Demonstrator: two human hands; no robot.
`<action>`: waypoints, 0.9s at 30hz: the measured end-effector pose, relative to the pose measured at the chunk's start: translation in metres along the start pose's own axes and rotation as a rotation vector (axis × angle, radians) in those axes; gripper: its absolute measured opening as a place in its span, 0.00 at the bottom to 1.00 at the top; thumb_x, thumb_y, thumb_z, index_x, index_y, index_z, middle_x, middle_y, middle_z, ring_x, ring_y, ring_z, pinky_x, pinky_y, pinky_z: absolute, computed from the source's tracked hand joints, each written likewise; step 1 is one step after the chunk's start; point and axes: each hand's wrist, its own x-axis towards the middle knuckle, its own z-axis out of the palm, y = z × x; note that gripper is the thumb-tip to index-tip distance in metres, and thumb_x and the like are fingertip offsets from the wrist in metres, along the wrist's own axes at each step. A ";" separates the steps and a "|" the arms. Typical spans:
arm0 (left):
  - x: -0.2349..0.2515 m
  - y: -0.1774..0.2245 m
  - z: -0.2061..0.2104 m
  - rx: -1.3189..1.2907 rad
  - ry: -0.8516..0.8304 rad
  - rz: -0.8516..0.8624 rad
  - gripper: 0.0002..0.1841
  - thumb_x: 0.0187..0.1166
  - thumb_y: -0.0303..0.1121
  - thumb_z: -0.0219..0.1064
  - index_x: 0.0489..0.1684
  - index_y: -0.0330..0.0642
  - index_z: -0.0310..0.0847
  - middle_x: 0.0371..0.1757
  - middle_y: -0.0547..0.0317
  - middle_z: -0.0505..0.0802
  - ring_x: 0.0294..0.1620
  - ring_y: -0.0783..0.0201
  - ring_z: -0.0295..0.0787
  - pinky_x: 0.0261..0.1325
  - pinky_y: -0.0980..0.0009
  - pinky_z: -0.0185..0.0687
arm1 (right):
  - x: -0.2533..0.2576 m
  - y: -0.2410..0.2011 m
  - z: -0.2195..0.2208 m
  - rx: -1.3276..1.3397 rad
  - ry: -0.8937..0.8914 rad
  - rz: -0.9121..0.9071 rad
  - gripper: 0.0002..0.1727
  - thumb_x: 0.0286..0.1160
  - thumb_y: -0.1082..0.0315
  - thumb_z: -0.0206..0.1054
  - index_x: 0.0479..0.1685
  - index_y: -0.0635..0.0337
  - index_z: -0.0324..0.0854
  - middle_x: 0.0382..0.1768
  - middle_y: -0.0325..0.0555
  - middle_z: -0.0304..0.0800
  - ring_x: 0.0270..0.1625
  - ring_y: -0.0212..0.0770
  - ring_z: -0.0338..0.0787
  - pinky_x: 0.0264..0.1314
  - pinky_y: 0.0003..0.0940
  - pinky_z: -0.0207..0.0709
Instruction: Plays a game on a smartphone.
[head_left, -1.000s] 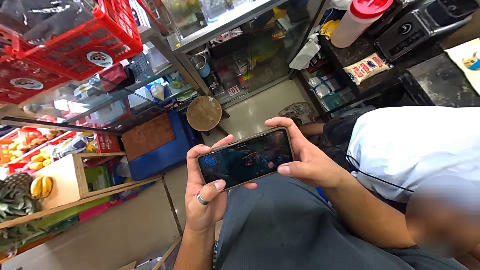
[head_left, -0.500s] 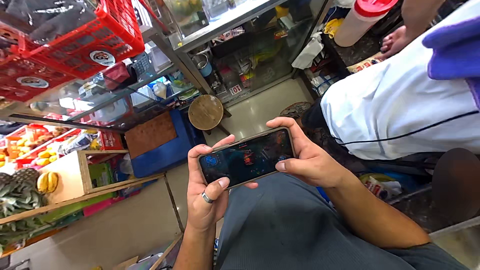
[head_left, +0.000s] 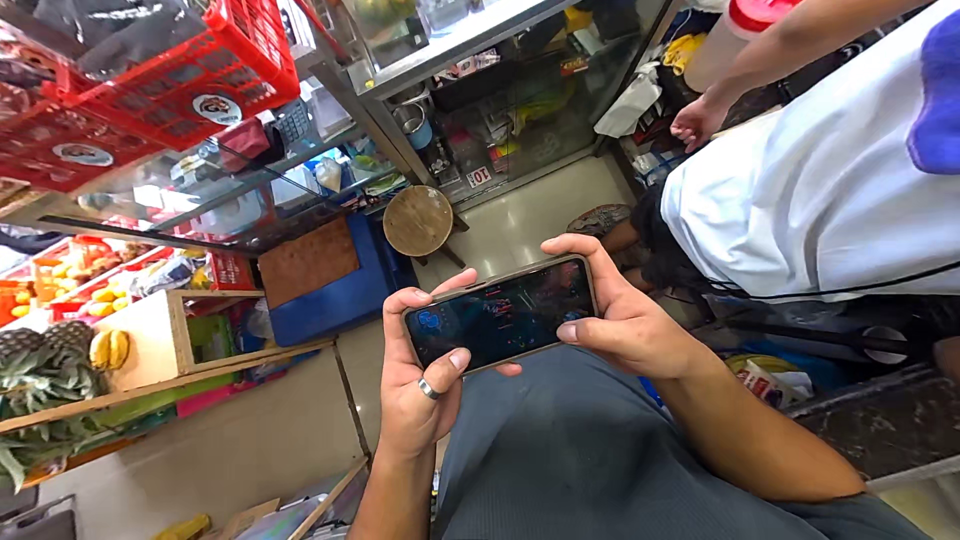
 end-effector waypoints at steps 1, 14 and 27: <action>0.000 0.000 0.000 0.001 -0.003 0.000 0.31 0.73 0.14 0.64 0.74 0.56 0.68 0.82 0.39 0.76 0.64 0.36 0.89 0.43 0.44 0.94 | 0.000 0.000 -0.001 0.004 -0.008 0.004 0.42 0.71 0.80 0.60 0.87 0.38 0.55 0.68 0.47 0.81 0.66 0.40 0.87 0.68 0.39 0.84; 0.000 -0.003 0.003 0.068 -0.016 0.008 0.36 0.69 0.14 0.68 0.76 0.57 0.64 0.83 0.41 0.74 0.66 0.36 0.88 0.44 0.45 0.95 | 0.000 -0.002 -0.004 0.060 -0.014 0.011 0.45 0.70 0.77 0.59 0.91 0.36 0.50 0.72 0.49 0.79 0.68 0.42 0.85 0.71 0.41 0.82; -0.001 -0.005 0.002 0.039 -0.034 0.000 0.37 0.67 0.15 0.71 0.76 0.58 0.64 0.84 0.42 0.73 0.70 0.35 0.85 0.48 0.43 0.94 | 0.000 -0.003 -0.004 0.012 0.030 0.003 0.44 0.69 0.75 0.63 0.89 0.39 0.53 0.69 0.50 0.81 0.66 0.43 0.87 0.69 0.41 0.84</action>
